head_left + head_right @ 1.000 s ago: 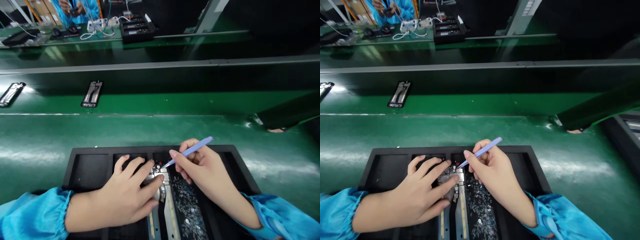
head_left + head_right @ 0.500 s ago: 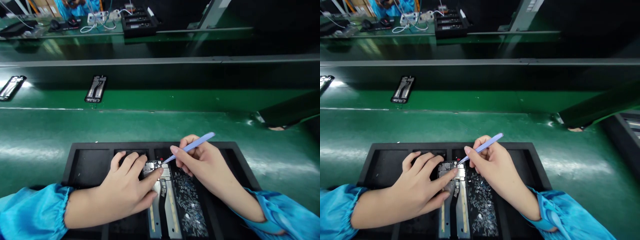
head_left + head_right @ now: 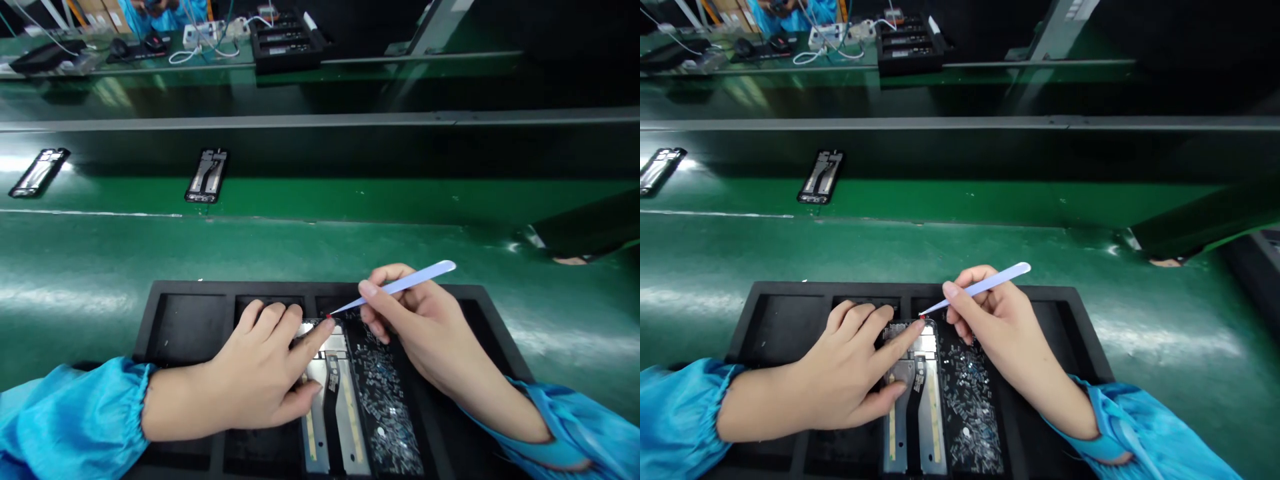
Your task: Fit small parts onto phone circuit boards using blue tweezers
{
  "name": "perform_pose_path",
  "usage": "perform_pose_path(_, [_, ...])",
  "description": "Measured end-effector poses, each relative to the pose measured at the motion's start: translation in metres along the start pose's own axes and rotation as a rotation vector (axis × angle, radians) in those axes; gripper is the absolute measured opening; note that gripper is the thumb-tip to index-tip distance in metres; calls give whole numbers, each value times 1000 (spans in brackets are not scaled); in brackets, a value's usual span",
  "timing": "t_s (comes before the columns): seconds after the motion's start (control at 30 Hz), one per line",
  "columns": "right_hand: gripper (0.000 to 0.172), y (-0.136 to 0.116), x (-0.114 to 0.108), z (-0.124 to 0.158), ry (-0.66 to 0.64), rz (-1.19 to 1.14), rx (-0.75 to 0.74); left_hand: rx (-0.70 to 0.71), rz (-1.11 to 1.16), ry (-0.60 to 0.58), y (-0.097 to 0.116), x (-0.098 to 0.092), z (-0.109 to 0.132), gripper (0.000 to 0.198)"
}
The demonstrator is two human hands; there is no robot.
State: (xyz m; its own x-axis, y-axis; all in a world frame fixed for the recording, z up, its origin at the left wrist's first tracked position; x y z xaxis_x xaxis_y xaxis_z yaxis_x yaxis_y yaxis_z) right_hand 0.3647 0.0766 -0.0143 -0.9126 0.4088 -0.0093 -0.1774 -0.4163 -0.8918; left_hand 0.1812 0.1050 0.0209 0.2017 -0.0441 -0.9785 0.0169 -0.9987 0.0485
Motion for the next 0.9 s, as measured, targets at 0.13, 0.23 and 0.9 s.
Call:
perform_pose_path(0.13, [27,-22,-9,6,87,185,-180,-34,-17,48,4,-8,7,65])
perform_pose_path(0.23, [34,-45,13,4,4,383,-267,131,-26,158,27,-24,15,60])
perform_pose_path(0.9, [6,-43,79,-9,-265,640,-587,390,48,1,54,-13,24,45])
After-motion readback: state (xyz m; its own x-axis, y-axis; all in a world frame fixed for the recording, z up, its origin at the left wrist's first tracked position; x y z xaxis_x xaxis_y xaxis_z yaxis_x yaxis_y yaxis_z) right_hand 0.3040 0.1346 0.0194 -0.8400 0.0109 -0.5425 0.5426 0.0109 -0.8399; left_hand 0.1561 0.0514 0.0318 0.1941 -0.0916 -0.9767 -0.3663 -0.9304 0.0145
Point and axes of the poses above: each hand's wrist, its own z-axis away from the middle knuckle, its own x-axis out of the palm, y = z × x, the point moved 8 cm from there along -z, towards the middle knuckle, and after that the axes turned 11 degrees about x, right-handed, at the moved point
